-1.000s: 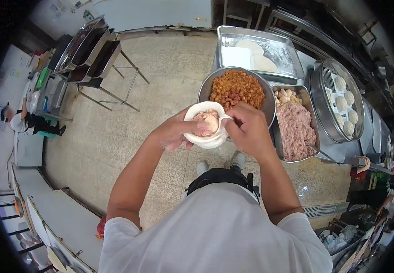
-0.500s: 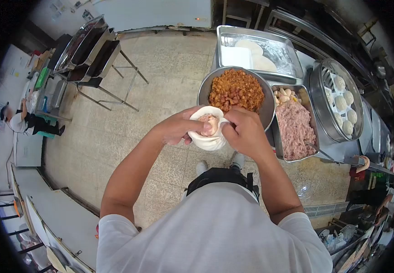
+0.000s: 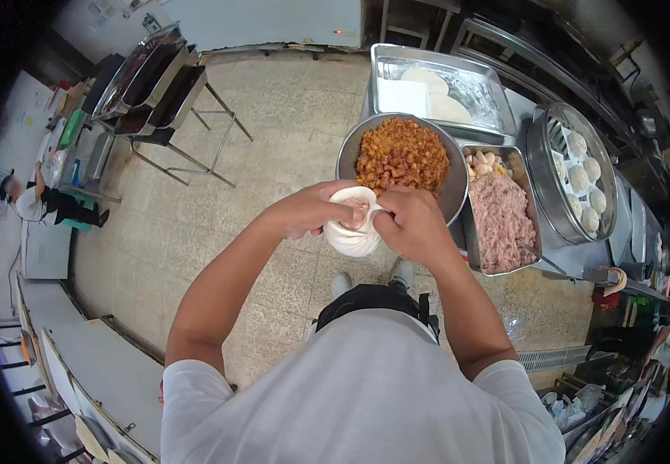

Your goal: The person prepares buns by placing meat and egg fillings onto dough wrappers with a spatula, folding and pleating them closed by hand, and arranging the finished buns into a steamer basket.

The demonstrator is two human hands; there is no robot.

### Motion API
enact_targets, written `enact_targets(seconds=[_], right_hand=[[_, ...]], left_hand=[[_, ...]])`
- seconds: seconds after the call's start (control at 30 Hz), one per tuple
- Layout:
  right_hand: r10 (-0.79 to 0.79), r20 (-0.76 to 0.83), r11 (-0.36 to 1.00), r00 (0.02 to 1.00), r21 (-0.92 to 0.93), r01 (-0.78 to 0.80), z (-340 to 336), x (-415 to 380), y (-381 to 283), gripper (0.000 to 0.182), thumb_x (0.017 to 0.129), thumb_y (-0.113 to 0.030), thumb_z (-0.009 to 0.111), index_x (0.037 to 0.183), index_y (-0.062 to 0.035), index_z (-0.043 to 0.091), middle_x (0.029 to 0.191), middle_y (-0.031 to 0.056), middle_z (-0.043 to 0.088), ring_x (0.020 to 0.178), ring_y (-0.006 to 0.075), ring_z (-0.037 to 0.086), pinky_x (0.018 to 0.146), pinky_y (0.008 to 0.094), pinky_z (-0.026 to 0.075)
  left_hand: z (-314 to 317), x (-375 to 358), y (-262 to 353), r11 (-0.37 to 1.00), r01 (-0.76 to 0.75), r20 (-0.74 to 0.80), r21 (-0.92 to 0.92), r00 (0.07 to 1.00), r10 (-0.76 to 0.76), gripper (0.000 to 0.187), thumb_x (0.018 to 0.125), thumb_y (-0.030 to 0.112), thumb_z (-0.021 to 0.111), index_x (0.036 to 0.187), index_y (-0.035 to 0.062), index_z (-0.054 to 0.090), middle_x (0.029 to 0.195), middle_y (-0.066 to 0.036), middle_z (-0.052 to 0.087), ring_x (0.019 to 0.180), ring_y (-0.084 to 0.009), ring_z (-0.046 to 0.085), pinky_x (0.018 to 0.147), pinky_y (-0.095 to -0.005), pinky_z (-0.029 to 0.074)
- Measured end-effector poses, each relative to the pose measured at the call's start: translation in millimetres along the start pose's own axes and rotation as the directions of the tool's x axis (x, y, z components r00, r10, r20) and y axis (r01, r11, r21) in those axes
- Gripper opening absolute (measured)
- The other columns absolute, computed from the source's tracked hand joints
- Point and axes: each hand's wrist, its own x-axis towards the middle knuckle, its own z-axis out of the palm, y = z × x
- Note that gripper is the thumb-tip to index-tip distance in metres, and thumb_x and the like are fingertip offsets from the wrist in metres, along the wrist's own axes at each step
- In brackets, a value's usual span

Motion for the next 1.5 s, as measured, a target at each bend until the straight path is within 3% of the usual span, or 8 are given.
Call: enact_targets(seconds=[0.17,0.4,0.47,0.5,0.63,1.0,1.07,1.5], right_hand=[[0.033,-0.26,0.999,0.965,-0.033,-0.043,-3.6,6.6,-14.3,0.016,0.073,-0.011,0.067,0.074,0.0038,0.063,0.069,0.0188,0.06,0.067,0.0372,0.062,0.064,0.046,0.049],[0.2,-0.033,0.977,0.979,0.076,-0.197,0.6,7.1,3.7,0.016,0.073,-0.012,0.066,0.073,0.0034,0.062,0.07,0.0207,0.06,0.067,0.0377,0.062,0.062,0.0452,0.047],[0.116,-0.12,0.991,0.986,0.086,-0.106,13.3,3.1,13.7,0.015,0.075,-0.011,0.064,0.073,0.0037,0.06,0.07,0.0219,0.06,0.067,0.0386,0.062,0.061,0.0463,0.046],[0.112,-0.127,0.991,0.986,0.09,-0.101,17.8,3.9,13.4,0.015,0.075,-0.011,0.064,0.073,0.0037,0.06,0.07,0.0219,0.06,0.067,0.0386,0.062,0.061,0.0463,0.046],[0.081,-0.048,0.997,0.996,0.015,-0.081,24.2,-3.5,5.7,0.016,0.077,-0.012,0.064,0.073,0.003,0.061,0.072,0.0215,0.059,0.068,0.0389,0.061,0.062,0.0472,0.046],[0.101,-0.029,0.989,0.995,0.109,-0.097,-7.1,22.5,-24.3,0.015,0.074,-0.011,0.068,0.081,0.0013,0.065,0.077,0.0163,0.06,0.071,0.0349,0.061,0.064,0.0432,0.047],[-0.061,-0.123,0.991,0.991,0.115,0.075,1.4,19.1,-14.5,0.011,0.073,-0.006,0.068,0.079,0.002,0.063,0.069,0.0122,0.053,0.061,0.026,0.055,0.057,0.0364,0.043],[0.067,-0.283,0.997,0.957,0.049,-0.056,-4.4,16.0,-30.8,0.012,0.075,-0.011,0.066,0.077,0.0009,0.063,0.074,0.0166,0.059,0.067,0.0361,0.06,0.064,0.0433,0.048]], left_hand=[[-0.1,-4.5,5.3,0.999,-0.038,-0.001,0.006,0.999,0.038,0.059,0.079,0.033,0.076,0.132,0.0128,0.058,0.096,0.006,0.063,0.072,-0.0005,0.052,0.048,-0.0175,0.029],[-7.8,9.5,-16.6,1.0,-0.017,0.032,-0.006,0.999,0.018,0.057,0.095,0.052,0.053,0.133,0.0106,0.056,0.103,-0.001,0.065,0.083,-0.0094,0.06,0.06,-0.0245,0.047],[25.7,19.2,-48.4,0.583,-0.255,-0.233,-0.772,0.966,0.115,0.079,0.095,0.073,0.035,0.134,0.0069,0.054,0.118,-0.01,0.064,0.105,-0.0227,0.063,0.089,-0.0382,0.053],[47.2,22.2,-65.6,0.377,-0.267,-0.247,-0.887,0.964,0.101,0.098,0.085,0.086,0.027,0.134,0.0043,0.052,0.131,-0.015,0.058,0.122,-0.0307,0.057,0.109,-0.0464,0.042],[78.2,28.5,-85.9,0.062,-0.363,-0.329,-0.93,0.895,0.3,0.101,0.085,0.087,0.026,0.138,0.0037,0.049,0.135,-0.014,0.056,0.125,-0.0301,0.054,0.108,-0.0472,0.042],[38.9,22.6,-67.2,0.332,-0.489,-0.285,-0.806,0.814,0.506,0.1,0.083,0.087,0.029,0.138,0.0044,0.047,0.131,-0.015,0.058,0.119,-0.0291,0.059,0.102,-0.0473,0.048],[38.3,23.7,-69.8,0.37,-0.481,-0.283,-0.795,0.833,0.475,0.101,0.082,0.088,0.031,0.138,0.0062,0.048,0.133,-0.015,0.057,0.119,-0.0307,0.059,0.101,-0.0491,0.049],[36.1,17.8,-59.3,0.393,-0.528,-0.252,-0.753,0.783,0.569,0.098,0.083,0.083,0.038,0.14,0.0035,0.042,0.137,-0.014,0.052,0.127,-0.0261,0.052,0.11,-0.0463,0.041]])
